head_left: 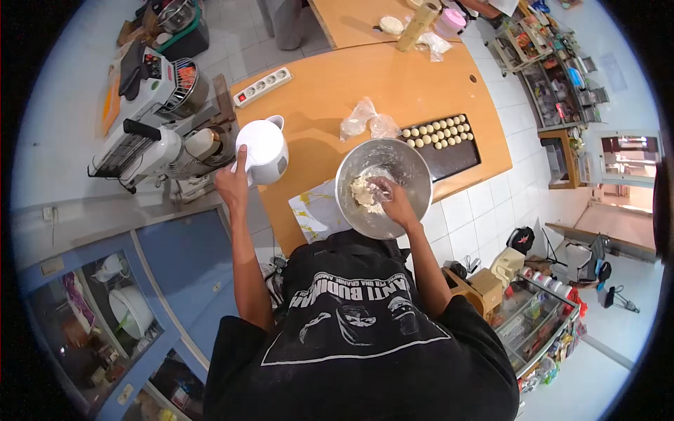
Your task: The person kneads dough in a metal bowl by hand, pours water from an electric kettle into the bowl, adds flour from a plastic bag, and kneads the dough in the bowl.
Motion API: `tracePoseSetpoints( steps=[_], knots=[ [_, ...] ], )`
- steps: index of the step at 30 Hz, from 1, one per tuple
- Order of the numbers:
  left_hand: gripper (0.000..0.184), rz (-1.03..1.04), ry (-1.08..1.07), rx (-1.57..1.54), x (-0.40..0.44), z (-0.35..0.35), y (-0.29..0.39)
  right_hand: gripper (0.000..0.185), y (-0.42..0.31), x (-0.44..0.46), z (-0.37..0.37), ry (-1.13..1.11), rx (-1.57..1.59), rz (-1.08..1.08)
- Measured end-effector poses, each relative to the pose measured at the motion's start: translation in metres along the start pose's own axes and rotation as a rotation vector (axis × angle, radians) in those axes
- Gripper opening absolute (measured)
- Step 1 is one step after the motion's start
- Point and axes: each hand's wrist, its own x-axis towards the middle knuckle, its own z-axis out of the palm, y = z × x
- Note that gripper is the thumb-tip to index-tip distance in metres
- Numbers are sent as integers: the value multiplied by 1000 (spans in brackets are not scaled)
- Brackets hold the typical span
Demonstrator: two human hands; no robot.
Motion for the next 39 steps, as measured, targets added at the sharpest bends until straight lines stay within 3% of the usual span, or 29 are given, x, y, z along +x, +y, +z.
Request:
tracePoseSetpoints(
  steps=[4, 12, 15, 20, 29, 39],
  knots=[
    [73, -86, 20, -28, -33, -35, 20, 37, 14, 9, -1, -78, -72, -48],
    [66, -49, 51, 17, -115, -63, 50, 44, 35, 19, -22, -182, -112, -115],
    [64, -145, 35, 62, -144, -68, 63, 44, 47, 22, -27, -225, -123, -155],
    [62, -135, 26, 108, -183, -63, 73, 34, 58, 22, -38, -242, -71, -174],
    [62, -111, -34, 173, -222, -51, 95, 31, 62, 23, -44, -383, 111, -177],
    [64, -35, -71, 234, -235, -45, 116, 31, 72, 28, -49, -424, 108, -192]
  ],
)
